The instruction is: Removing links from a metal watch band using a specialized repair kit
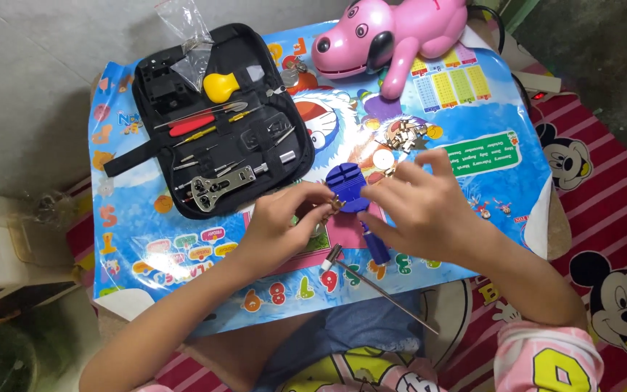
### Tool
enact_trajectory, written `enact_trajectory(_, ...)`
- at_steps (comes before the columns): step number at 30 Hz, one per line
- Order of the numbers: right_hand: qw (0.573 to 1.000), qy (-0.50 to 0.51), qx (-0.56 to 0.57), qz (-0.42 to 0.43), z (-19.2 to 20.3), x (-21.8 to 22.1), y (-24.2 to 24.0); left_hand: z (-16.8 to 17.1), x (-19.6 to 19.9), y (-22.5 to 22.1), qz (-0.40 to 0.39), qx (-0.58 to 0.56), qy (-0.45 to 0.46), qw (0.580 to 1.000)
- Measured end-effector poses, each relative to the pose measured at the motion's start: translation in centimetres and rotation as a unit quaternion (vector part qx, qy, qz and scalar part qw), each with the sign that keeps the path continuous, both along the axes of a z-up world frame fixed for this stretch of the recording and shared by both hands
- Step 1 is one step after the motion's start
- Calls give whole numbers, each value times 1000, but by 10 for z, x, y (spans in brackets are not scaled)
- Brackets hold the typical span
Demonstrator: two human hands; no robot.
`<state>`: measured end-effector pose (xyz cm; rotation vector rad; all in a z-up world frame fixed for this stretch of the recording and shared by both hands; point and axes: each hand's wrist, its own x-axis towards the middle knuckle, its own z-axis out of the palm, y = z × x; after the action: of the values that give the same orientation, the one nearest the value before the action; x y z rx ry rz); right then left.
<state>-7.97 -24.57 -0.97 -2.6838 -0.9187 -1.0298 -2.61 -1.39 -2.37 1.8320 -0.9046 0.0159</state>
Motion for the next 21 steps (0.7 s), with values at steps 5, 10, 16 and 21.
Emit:
enact_trajectory(5,973,178,146,27,-8,17,-9,1,13,-13,-26,32,-1,999)
enact_trajectory(10,908,347,234,27,-8,24,-9,-6,21,-17,-57,51,-3,997)
enact_trajectory(16,855,445,265,-2,-10,32,-10,-7,24,-18,-71,110,-75,989)
enact_trajectory(21,796,517,314,-26,-8,36,-9,-4,24,-23,-63,101,-28,992)
